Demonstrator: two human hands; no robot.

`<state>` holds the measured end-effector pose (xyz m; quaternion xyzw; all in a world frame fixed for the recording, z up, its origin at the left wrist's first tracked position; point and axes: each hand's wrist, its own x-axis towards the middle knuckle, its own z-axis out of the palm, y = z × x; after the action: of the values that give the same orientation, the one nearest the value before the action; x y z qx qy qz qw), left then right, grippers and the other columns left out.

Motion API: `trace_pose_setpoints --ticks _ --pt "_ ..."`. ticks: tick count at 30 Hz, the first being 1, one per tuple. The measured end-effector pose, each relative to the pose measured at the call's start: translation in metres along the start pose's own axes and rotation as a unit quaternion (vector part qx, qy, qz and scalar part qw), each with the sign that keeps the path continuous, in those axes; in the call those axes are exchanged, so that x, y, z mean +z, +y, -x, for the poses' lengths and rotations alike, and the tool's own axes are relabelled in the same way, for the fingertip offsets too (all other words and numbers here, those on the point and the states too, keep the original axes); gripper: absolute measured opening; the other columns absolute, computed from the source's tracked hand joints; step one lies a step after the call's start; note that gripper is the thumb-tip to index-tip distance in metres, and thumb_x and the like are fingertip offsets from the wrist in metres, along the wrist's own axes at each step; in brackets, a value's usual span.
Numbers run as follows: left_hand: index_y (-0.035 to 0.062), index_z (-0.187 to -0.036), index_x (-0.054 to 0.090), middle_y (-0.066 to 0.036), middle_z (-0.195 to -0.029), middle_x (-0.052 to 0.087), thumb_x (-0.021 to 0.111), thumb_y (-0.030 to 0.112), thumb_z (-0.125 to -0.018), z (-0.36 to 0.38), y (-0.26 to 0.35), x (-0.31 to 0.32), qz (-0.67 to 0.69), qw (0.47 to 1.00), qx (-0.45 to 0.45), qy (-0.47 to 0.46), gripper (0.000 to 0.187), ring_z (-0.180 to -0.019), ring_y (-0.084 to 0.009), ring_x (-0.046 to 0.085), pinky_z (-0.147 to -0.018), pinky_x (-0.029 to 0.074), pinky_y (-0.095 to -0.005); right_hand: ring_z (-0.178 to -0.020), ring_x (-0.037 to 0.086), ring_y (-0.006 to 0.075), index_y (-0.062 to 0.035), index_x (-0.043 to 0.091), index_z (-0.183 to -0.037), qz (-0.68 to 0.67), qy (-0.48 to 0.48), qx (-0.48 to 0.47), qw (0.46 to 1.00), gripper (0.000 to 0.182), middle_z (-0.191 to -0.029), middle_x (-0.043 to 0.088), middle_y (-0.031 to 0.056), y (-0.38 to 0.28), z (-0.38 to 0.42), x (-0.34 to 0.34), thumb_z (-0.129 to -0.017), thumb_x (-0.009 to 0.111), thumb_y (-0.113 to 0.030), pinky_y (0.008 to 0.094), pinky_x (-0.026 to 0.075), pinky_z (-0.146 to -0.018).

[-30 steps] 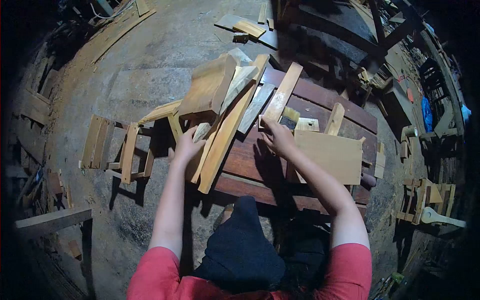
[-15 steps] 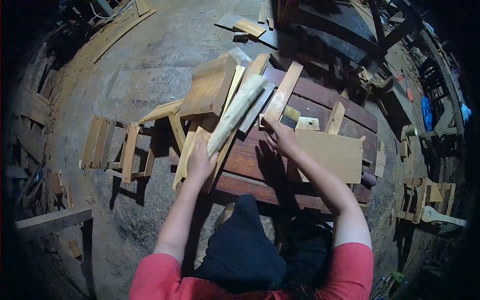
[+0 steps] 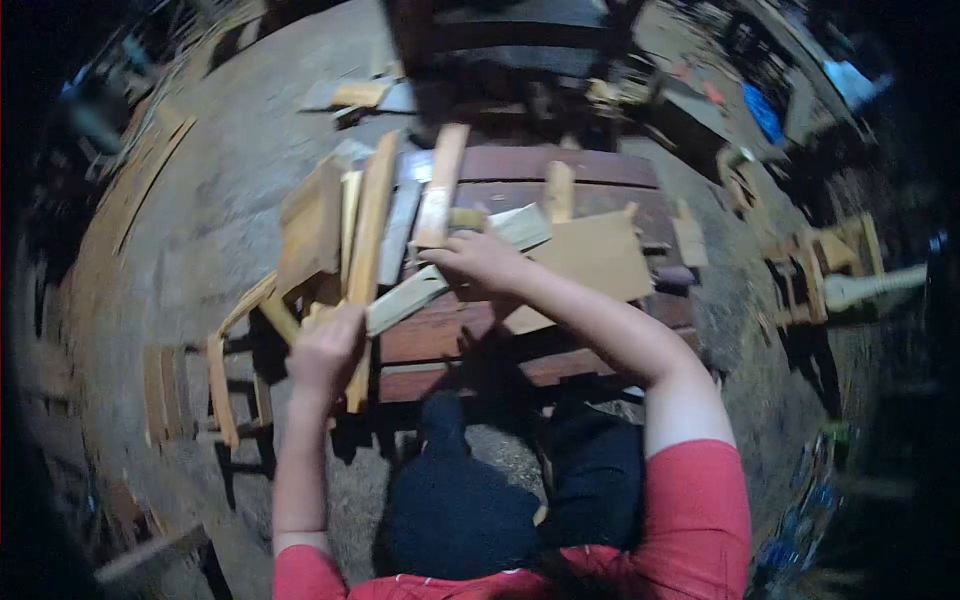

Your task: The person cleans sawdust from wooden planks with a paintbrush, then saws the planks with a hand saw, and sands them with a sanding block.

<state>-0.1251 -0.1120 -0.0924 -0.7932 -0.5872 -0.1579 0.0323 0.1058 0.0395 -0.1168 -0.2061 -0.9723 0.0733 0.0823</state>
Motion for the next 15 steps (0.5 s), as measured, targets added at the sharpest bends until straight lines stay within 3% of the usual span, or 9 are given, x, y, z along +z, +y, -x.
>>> trace_pose_setpoints --ticks 1,3,5,7,9,11,12,14,15 --pt "0.0082 -0.097 0.053 -0.011 -0.097 0.057 0.058 0.010 -0.068 -0.014 -0.006 -0.009 -0.035 0.995 0.070 0.054 0.029 -0.091 -0.0242 0.055 -0.077 0.043 -0.0356 -0.086 0.053 0.0265 -0.0152 0.045 -0.105 -0.019 -0.022 0.021 0.999 0.047 -0.090 0.053 0.0095 0.001 0.000 -0.001 -0.062 0.063 -0.022 0.0554 0.033 -0.076" --pt "0.0124 -0.105 0.050 -0.012 -0.110 0.051 0.059 0.014 -0.069 -0.037 -0.009 -0.032 -0.066 0.992 0.069 0.087 0.037 -0.107 -0.0241 0.046 -0.088 0.037 -0.0359 -0.079 0.055 0.0305 -0.0099 0.047 -0.091 -0.042 -0.054 0.119 0.991 0.038 -0.079 0.055 0.0123 -0.009 0.003 -0.035 -0.060 0.064 -0.022 0.0496 0.038 -0.074" --pt "0.0151 -0.116 0.043 -0.013 -0.124 0.038 0.062 0.016 -0.069 -0.058 0.003 -0.061 -0.213 0.969 -0.025 0.120 0.051 -0.117 -0.0241 0.035 -0.095 0.030 -0.0359 -0.078 0.054 0.0335 -0.0059 0.045 -0.088 -0.114 0.076 0.147 0.980 0.041 -0.078 0.055 0.0153 0.002 0.012 -0.028 -0.058 0.065 -0.025 0.0438 0.041 -0.071" --pt "0.0147 -0.120 0.038 -0.013 -0.127 0.034 0.063 0.016 -0.068 -0.083 0.023 -0.093 -0.205 0.967 -0.033 0.145 0.057 -0.119 -0.0253 0.031 -0.096 0.028 -0.0363 -0.077 0.053 0.0377 -0.0027 0.043 -0.088 -0.193 0.140 0.303 0.923 0.055 -0.081 0.055 0.0196 -0.010 0.027 -0.052 -0.053 0.072 -0.034 0.0433 0.043 -0.066" --pt "0.0143 -0.124 0.033 -0.013 -0.130 0.029 0.064 0.016 -0.068 -0.103 0.046 -0.104 -0.205 0.964 -0.044 0.164 0.064 -0.121 -0.0265 0.026 -0.097 0.026 -0.0366 -0.079 0.054 0.0367 -0.0014 0.043 -0.089 -0.265 0.254 0.381 0.849 0.059 -0.083 0.055 0.0210 -0.005 0.045 -0.053 -0.055 0.072 -0.040 0.0405 0.043 -0.068" --pt "0.0118 -0.125 0.029 -0.015 -0.129 0.030 0.066 0.015 -0.067 -0.119 0.073 -0.109 0.050 0.992 -0.009 0.112 0.068 -0.120 -0.0316 0.027 -0.098 0.025 -0.0377 -0.083 0.056 0.0283 0.0029 0.044 -0.096 -0.361 0.347 0.469 0.727 0.062 -0.087 0.057 0.0173 0.001 0.061 -0.047 -0.060 0.070 -0.040 0.0351 0.043 -0.072" --pt "0.0100 -0.124 0.029 -0.018 -0.128 0.030 0.067 0.015 -0.065 -0.126 0.081 -0.099 0.133 0.988 0.025 0.071 0.070 -0.119 -0.0330 0.028 -0.097 0.026 -0.0385 -0.083 0.055 0.0255 0.0039 0.045 -0.098 -0.453 0.381 0.457 0.664 0.060 -0.088 0.057 0.0155 0.003 0.073 -0.044 -0.062 0.069 -0.038 0.0338 0.043 -0.072" --pt "0.0096 -0.124 0.029 -0.019 -0.126 0.031 0.069 0.015 -0.063 -0.133 0.108 -0.098 0.086 0.994 0.047 -0.053 0.073 -0.116 -0.0343 0.031 -0.094 0.029 -0.0383 -0.081 0.054 0.0192 0.0042 0.047 -0.100 -0.587 0.438 0.429 0.529 0.050 -0.094 0.056 0.0130 0.013 0.095 -0.021 -0.069 0.065 -0.030 0.0304 0.043 -0.072" --pt "0.0096 -0.124 0.028 -0.019 -0.126 0.031 0.069 0.016 -0.063 -0.137 0.125 -0.103 0.078 0.986 0.074 -0.124 0.073 -0.116 -0.0349 0.031 -0.094 0.030 -0.0383 -0.081 0.054 0.0192 0.0042 0.047 -0.100 -0.585 0.447 0.428 0.524 0.050 -0.094 0.056 0.0130 0.023 0.105 0.006 -0.069 0.065 -0.030 0.0304 0.043 -0.072"
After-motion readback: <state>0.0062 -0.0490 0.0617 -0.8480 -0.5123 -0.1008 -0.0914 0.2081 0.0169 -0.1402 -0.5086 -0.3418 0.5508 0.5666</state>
